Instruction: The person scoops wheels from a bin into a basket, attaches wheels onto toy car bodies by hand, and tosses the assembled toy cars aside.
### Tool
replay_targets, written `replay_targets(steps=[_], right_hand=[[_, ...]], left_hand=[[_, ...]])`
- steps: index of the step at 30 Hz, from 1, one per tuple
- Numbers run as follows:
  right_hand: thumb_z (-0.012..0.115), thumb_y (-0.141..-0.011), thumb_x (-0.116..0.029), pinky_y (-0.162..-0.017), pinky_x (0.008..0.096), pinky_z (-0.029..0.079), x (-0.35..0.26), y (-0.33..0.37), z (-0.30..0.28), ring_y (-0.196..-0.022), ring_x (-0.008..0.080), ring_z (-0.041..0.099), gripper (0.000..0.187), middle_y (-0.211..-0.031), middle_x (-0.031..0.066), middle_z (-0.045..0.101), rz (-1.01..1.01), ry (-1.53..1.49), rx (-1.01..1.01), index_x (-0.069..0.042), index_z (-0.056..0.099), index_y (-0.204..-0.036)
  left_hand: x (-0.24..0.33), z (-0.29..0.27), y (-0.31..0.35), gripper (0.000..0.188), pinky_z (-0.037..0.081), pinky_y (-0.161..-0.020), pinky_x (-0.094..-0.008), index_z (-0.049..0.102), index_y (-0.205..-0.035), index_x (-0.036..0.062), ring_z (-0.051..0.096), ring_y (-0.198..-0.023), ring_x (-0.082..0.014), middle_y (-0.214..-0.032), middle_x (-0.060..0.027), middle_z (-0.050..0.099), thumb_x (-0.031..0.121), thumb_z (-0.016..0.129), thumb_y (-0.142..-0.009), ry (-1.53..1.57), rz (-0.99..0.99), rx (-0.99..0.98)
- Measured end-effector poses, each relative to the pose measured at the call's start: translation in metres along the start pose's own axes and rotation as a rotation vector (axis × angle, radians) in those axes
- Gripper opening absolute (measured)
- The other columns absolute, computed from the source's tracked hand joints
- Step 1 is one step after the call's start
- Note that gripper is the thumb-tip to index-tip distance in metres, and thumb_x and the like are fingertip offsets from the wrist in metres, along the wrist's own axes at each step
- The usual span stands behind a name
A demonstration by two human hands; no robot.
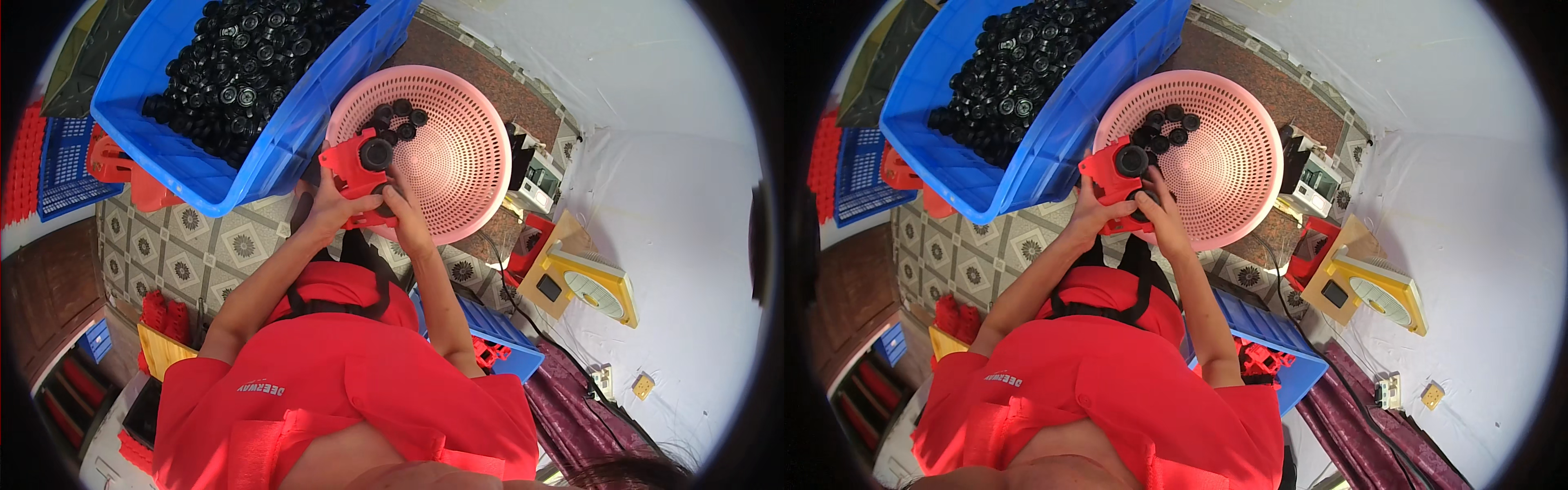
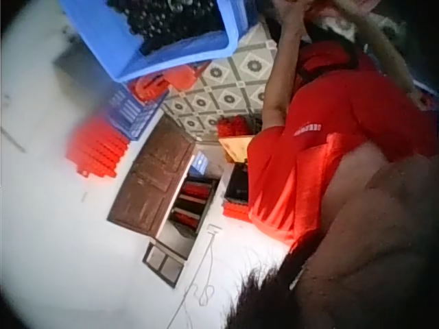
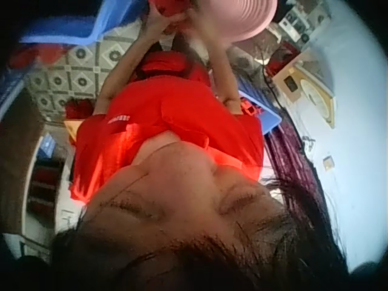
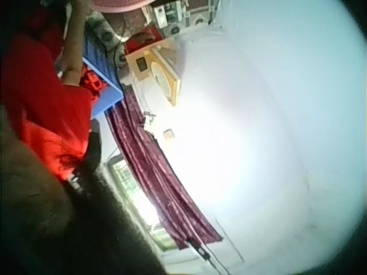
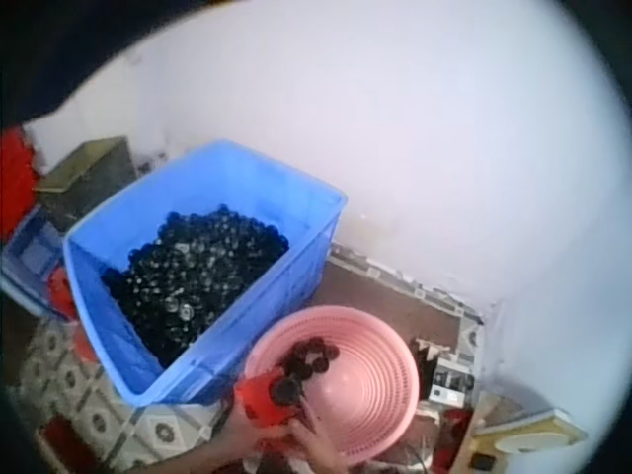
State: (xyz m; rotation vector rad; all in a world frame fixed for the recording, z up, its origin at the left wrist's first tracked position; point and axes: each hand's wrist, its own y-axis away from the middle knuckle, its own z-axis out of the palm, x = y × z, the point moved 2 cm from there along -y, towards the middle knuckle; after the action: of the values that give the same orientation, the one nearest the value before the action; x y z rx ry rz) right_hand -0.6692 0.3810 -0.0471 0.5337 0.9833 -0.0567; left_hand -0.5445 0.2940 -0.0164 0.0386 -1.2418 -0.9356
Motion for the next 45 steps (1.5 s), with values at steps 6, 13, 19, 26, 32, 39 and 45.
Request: replay_targets(steps=[6,13,19,26,32,39,45], right_hand=[[0.070,-0.084,-0.020,-0.102,0.0337,0.038,-0.003,0.001,0.000,-0.122,0.0213,0.047,0.071,-0.133,0.0149,0.049,0.071,-0.034,-0.050,0.001,0.035,-0.143],[0.082,-0.063,-0.021,-0.105,0.0454,0.034,-0.083,0.039,0.024,-0.125,0.0300,0.047,0.080,-0.136,0.0145,0.049,-0.654,1.072,-0.404,-0.005,0.049,-0.134],[0.074,-0.073,-0.025,-0.092,0.0416,0.043,-0.080,-0.020,0.020,-0.106,0.0309,0.057,0.043,-0.113,0.0114,0.062,-0.394,0.681,-0.560,-0.009,0.066,-0.112],[0.070,-0.074,-0.012,-0.079,0.0419,0.052,0.025,-0.172,-0.107,-0.098,0.0315,0.062,0.046,-0.117,0.0195,0.056,-0.514,1.856,-0.035,-0.010,0.059,-0.119],[0.066,-0.087,-0.029,-0.063,0.0360,0.052,0.024,-0.157,-0.137,-0.065,0.0246,0.066,0.038,-0.093,0.0174,0.064,-0.361,1.273,0.236,0.000,0.059,-0.109],[0.046,-0.100,-0.034,-0.043,0.0196,0.046,-0.050,-0.051,-0.033,-0.058,0.0139,0.065,0.033,-0.077,0.0031,0.063,-0.148,0.449,0.164,-0.004,0.058,-0.095],[0.065,-0.090,-0.024,-0.042,0.0265,0.045,-0.051,-0.025,0.016,-0.049,0.0124,0.057,0.020,-0.068,0.0033,0.061,-0.120,0.685,0.153,-0.004,0.060,-0.091]], left_hand=[[-0.004,-0.004,0.002,0.126,0.038,-0.106,-0.0391,-0.011,-0.151,0.0145,0.039,-0.131,-0.0242,-0.144,-0.0137,0.033,0.000,0.081,-0.065,-0.135,0.170,0.019],[-0.004,-0.062,-0.005,0.091,0.027,-0.114,-0.0464,0.031,-0.147,0.0130,0.034,-0.137,-0.0301,-0.149,-0.0163,0.033,0.077,0.033,-0.082,0.765,-0.101,-0.561],[-0.019,-0.066,-0.002,0.097,0.034,-0.111,-0.0393,0.028,-0.146,0.0046,0.037,-0.136,-0.0254,-0.147,-0.0146,0.036,0.046,0.076,-0.072,0.217,-0.481,-0.708],[-0.005,-0.077,-0.006,0.103,0.042,-0.100,-0.0328,0.030,-0.141,0.0104,0.046,-0.125,-0.0255,-0.136,-0.0115,0.044,0.038,0.087,-0.059,0.427,-0.302,-0.638],[-0.010,-0.068,-0.028,0.085,0.049,-0.089,-0.0319,0.036,-0.131,0.0147,0.050,-0.114,-0.0202,-0.126,-0.0073,0.046,0.033,0.087,-0.065,0.298,-0.272,-0.360],[-0.010,-0.049,-0.039,0.074,0.048,-0.092,-0.0344,0.037,-0.126,0.0096,0.051,-0.110,-0.0192,-0.121,-0.0070,0.047,0.027,0.084,-0.073,-0.043,0.011,-0.051],[-0.012,-0.032,-0.034,0.083,0.047,-0.093,-0.0321,0.036,-0.126,0.0082,0.051,-0.109,-0.0179,-0.120,-0.0081,0.047,0.033,0.088,-0.066,-0.169,0.071,-0.020]])
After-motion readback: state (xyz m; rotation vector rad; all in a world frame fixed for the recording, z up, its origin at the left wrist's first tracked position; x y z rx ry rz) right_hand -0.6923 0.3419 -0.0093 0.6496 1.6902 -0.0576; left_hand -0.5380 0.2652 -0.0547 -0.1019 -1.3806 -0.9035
